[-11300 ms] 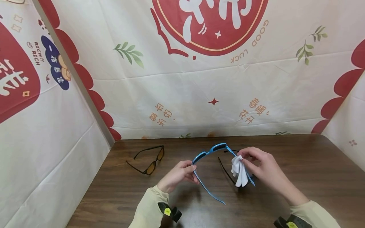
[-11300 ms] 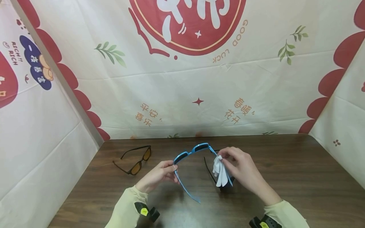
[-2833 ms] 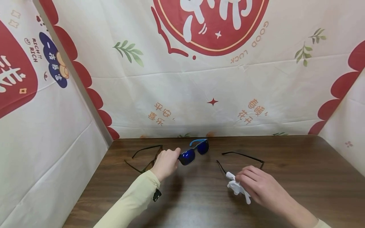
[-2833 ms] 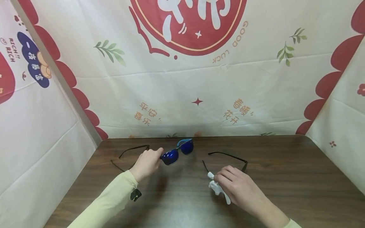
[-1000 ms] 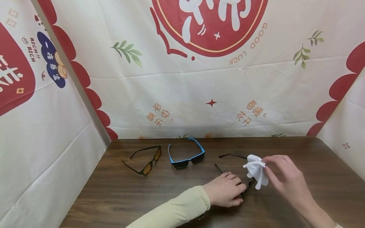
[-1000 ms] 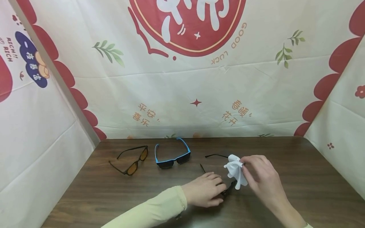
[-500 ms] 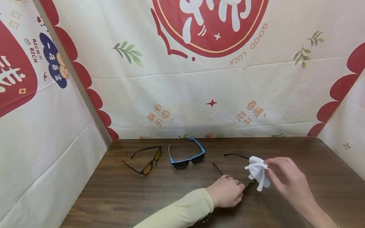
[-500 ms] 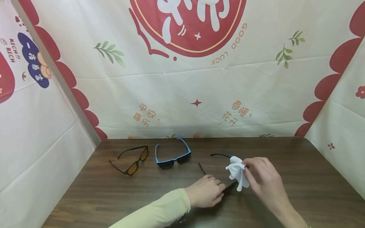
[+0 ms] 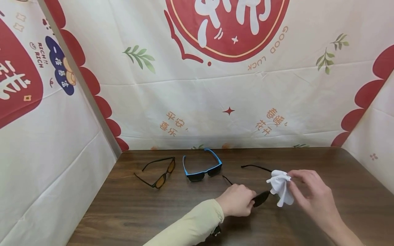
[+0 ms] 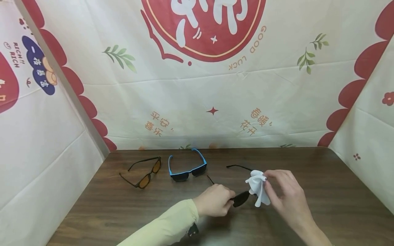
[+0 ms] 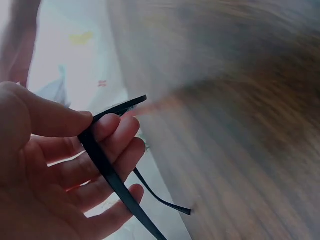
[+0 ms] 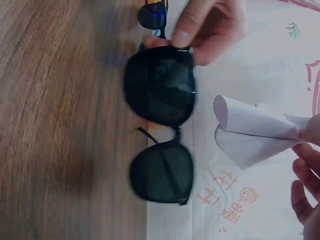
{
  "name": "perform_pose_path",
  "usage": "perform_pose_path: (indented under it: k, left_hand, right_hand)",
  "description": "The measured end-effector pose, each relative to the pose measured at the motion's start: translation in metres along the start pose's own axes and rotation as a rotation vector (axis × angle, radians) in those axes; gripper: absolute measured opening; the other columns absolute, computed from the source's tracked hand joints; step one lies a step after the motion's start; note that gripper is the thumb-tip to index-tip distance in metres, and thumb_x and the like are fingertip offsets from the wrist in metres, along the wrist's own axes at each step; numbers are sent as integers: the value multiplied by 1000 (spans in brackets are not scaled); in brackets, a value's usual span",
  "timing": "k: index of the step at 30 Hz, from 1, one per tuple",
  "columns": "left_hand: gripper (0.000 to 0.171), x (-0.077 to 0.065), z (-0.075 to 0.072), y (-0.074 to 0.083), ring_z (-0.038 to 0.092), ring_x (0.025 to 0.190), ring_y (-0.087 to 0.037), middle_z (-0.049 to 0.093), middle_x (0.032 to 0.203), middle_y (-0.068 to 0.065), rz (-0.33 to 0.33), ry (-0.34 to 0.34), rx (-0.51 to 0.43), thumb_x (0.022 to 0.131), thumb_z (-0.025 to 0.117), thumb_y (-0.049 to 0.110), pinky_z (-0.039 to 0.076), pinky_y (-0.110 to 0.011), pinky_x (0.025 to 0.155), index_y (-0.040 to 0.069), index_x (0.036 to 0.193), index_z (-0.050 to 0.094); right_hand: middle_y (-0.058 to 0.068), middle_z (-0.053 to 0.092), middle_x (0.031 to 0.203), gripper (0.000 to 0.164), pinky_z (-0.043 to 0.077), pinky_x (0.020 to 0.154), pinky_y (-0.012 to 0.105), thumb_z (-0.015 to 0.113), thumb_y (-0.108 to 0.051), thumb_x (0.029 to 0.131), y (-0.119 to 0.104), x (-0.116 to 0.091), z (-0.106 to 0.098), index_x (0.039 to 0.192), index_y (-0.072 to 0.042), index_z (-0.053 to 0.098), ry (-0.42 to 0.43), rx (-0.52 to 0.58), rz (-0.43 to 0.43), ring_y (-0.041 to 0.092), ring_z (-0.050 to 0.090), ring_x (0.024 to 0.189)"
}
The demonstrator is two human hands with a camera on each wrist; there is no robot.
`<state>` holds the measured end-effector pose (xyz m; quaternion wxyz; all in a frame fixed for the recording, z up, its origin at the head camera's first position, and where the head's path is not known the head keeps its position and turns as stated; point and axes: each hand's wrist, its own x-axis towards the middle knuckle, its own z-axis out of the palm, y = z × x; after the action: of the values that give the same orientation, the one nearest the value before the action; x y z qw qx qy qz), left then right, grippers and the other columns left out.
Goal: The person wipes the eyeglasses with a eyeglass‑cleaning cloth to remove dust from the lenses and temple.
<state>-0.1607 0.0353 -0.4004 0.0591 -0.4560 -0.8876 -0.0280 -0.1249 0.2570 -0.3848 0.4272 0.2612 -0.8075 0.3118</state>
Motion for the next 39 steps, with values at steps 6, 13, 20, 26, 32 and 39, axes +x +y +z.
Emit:
perform_pose_path:
  k: [6, 13, 20, 26, 32, 39]
  left_hand:
    - [16, -7, -14, -9, 39, 46, 2, 45, 55, 13, -93, 41, -308, 90, 62, 11, 32, -12, 46, 15, 74, 62]
    - [13, -10, -25, -13, 39, 48, 2, 47, 56, 14, -122, 72, -462, 88, 63, 11, 32, -12, 48, 14, 76, 66]
    - [10, -16, -28, -15, 40, 50, 3, 51, 59, 15, -139, 131, -522, 86, 65, 10, 33, -12, 49, 12, 77, 69]
    - [10, -23, -34, -21, 41, 52, 1, 56, 65, 13, -177, 148, -627, 89, 63, 8, 34, -14, 50, 9, 82, 70]
    - [10, -31, -42, -25, 45, 58, 3, 65, 68, 12, -216, 149, -719, 87, 66, 6, 39, -14, 54, 9, 80, 73]
    - [9, -36, -45, -26, 44, 55, 3, 62, 66, 12, -203, 144, -672, 87, 65, 8, 36, -14, 52, 8, 81, 72]
  right_hand:
    - [3, 62, 94, 25, 43, 78, 9, 68, 8, 77, -4, -6, 5, 101, 0, 64, -102, 40, 39, 2, 53, 85]
    - [-3, 59, 90, 40, 46, 65, 11, 74, 16, 68, -12, -11, 29, 101, -1, 61, -105, 2, 118, 0, 53, 77]
    - [-2, 56, 89, 24, 44, 63, 11, 71, 6, 81, -29, -10, 54, 102, -1, 61, -51, 25, 129, 2, 51, 75]
    - [-4, 60, 92, 36, 46, 68, 13, 50, -37, 100, -38, -15, 63, 97, -6, 67, -65, 57, -93, 8, 56, 78]
    - [-2, 62, 90, 13, 47, 70, 12, 67, -15, 89, -31, -11, 56, 96, -4, 68, -30, 32, 7, 7, 57, 78]
    - [0, 63, 93, 22, 46, 73, 13, 61, -25, 95, -40, 6, 64, 97, -4, 69, -1, 86, -52, 10, 58, 79]
